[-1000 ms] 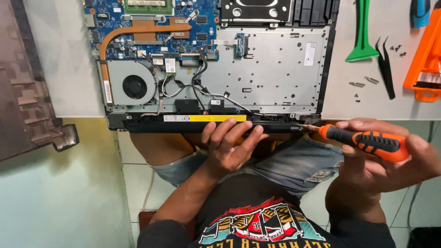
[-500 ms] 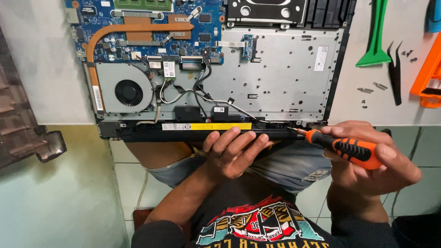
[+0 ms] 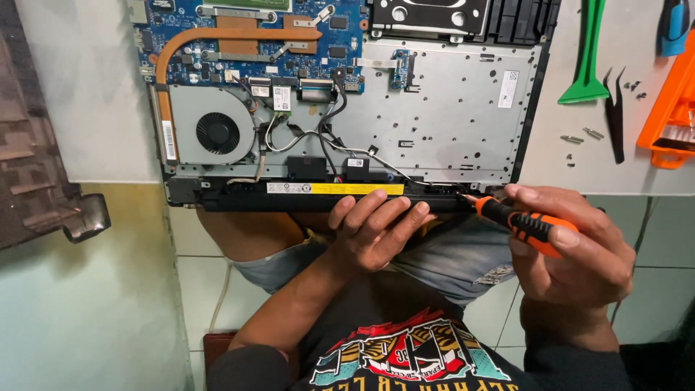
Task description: Installing and screwing in a battery during a laptop repair
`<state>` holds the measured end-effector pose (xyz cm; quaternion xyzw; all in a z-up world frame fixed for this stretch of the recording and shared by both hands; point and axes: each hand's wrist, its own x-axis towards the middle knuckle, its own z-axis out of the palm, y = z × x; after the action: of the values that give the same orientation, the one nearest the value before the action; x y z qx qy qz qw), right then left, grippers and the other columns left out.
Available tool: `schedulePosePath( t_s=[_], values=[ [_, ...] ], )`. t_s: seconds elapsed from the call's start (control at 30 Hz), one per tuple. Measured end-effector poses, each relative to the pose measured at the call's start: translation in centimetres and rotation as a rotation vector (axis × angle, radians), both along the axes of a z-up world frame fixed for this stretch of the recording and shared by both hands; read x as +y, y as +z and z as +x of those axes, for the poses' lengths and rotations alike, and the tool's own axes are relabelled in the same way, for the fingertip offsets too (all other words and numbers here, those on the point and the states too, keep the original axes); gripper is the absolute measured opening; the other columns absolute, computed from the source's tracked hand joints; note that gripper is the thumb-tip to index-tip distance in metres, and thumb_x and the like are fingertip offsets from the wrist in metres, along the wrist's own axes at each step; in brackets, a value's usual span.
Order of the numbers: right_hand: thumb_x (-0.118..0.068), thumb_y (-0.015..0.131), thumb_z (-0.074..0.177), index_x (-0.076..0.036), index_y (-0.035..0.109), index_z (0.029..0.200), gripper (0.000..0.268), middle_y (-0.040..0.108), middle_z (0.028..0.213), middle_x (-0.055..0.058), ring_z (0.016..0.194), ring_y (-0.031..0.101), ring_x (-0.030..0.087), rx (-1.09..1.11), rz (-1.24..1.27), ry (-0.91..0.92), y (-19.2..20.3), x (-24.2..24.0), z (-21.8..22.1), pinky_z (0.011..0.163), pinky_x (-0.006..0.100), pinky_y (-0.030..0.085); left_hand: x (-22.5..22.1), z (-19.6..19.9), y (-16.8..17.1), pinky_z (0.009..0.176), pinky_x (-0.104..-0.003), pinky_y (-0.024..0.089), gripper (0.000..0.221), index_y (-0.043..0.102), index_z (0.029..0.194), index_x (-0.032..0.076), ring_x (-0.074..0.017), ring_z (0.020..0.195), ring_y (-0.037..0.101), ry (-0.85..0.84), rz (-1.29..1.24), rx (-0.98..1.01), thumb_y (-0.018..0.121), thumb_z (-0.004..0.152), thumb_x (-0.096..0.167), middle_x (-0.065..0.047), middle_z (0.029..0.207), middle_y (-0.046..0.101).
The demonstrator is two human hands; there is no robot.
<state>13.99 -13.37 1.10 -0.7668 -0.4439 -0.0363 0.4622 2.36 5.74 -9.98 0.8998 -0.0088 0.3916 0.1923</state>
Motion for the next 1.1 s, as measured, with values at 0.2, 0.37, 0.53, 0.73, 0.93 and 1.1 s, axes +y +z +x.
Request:
schedulePosePath(
  t_s=[0.2, 0.37, 0.53, 0.73, 0.93, 1.1],
  values=[
    [-0.020, 0.078, 0.098, -0.014, 0.052, 0.132, 0.043, 0.057, 0.116, 0.025, 0.102, 0.067, 0.035, -0.104, -0.053, 0.021, -0.8, -1.5, -0.1, 0.089, 0.050, 0.063, -0.1, -0.3, -0.1, 0.117, -0.038, 0.027, 0.032, 0.074, 0.123, 0.027, -0.0170, 0.120, 0.054, -0.007, 0.013, 0.026, 0.086, 0.099, 0.044, 0.008, 0.114, 0.068],
    [-0.012, 0.075, 0.099, -0.011, 0.051, 0.130, 0.039, 0.059, 0.118, 0.027, 0.100, 0.069, 0.037, -0.048, -0.091, -0.016, 0.0, -1.4, -0.7, 0.090, 0.048, 0.064, -0.1, -0.3, 0.1, 0.116, -0.037, 0.027, 0.031, 0.074, 0.123, 0.026, -0.0168, 0.121, 0.054, -0.015, -0.009, 0.017, 0.086, 0.099, 0.042, 0.008, 0.113, 0.068],
    [-0.016, 0.060, 0.106, -0.005, 0.047, 0.138, 0.037, 0.051, 0.141, 0.041, 0.128, 0.066, 0.054, 0.004, -0.112, 0.025, 1.2, -1.0, -1.3, 0.113, 0.061, 0.063, 0.0, -0.4, 0.2, 0.114, -0.037, 0.029, 0.032, 0.074, 0.124, 0.027, -0.0163, 0.120, 0.055, -0.003, -0.001, 0.024, 0.085, 0.100, 0.043, 0.008, 0.114, 0.069],
    [-0.019, 0.068, 0.105, -0.011, 0.045, 0.147, 0.049, 0.050, 0.140, 0.034, 0.130, 0.065, 0.048, -0.058, -0.166, 0.031, 1.2, -1.0, -1.1, 0.107, 0.054, 0.067, 0.2, -0.5, 0.5, 0.113, -0.036, 0.028, 0.035, 0.073, 0.126, 0.024, -0.0165, 0.118, 0.056, -0.039, -0.016, 0.047, 0.089, 0.099, 0.040, 0.006, 0.116, 0.068],
    [-0.023, 0.069, 0.105, -0.021, 0.048, 0.142, 0.043, 0.051, 0.135, 0.027, 0.122, 0.066, 0.038, 0.028, -0.183, -0.104, 1.9, 0.1, -2.0, 0.104, 0.048, 0.067, 0.1, -0.5, 0.3, 0.111, -0.037, 0.031, 0.033, 0.073, 0.125, 0.025, -0.0168, 0.116, 0.058, -0.020, -0.006, 0.038, 0.085, 0.100, 0.042, 0.006, 0.116, 0.067],
    [-0.025, 0.078, 0.101, -0.023, 0.051, 0.140, 0.047, 0.053, 0.124, 0.023, 0.108, 0.066, 0.034, -0.067, -0.152, -0.138, 0.2, -1.1, -1.6, 0.094, 0.044, 0.065, 0.1, -0.6, 0.3, 0.115, -0.037, 0.028, 0.033, 0.072, 0.127, 0.025, -0.0161, 0.117, 0.059, -0.015, 0.006, 0.039, 0.083, 0.102, 0.043, 0.008, 0.117, 0.069]
  ],
)
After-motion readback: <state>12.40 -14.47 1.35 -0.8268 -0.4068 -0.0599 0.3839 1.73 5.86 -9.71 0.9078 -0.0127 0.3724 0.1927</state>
